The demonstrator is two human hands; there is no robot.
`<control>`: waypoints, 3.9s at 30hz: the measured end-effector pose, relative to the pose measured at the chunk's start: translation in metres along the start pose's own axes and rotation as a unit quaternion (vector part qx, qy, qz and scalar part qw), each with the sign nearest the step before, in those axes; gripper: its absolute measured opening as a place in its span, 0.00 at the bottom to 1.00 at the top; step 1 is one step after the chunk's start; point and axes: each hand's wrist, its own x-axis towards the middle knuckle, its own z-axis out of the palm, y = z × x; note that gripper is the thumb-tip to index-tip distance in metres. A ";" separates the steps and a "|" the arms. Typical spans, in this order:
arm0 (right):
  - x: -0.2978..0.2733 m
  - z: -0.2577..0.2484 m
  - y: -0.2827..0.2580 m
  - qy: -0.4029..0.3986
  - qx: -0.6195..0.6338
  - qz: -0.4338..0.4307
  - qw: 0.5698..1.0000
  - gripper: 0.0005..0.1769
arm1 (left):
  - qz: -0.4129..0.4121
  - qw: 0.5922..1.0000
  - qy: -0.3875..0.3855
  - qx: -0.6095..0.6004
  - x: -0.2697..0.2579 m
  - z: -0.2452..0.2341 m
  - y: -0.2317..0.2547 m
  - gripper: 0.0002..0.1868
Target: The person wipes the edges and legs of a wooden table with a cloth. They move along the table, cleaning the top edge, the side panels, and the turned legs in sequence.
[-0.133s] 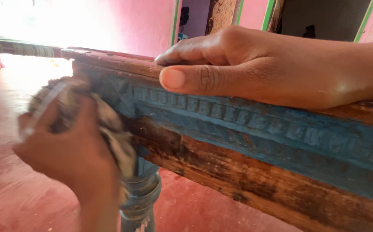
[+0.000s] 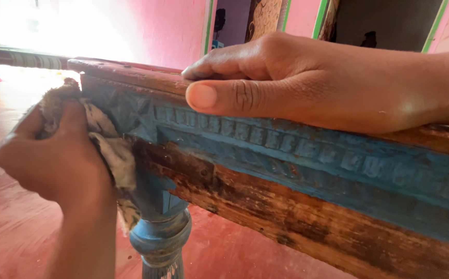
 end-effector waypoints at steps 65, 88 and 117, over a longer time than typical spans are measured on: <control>-0.076 -0.102 0.013 -0.202 0.140 0.012 0.969 0.47 | 0.333 0.858 -0.316 0.231 -0.029 0.038 0.130 0.22; 0.117 -0.001 0.040 0.086 0.205 -0.157 0.962 0.28 | 0.154 0.929 -0.298 -0.155 -0.018 0.004 0.070 0.48; 0.168 0.004 0.056 0.109 0.115 -0.290 0.944 0.40 | 0.044 0.931 -0.336 -0.136 -0.013 0.006 0.064 0.59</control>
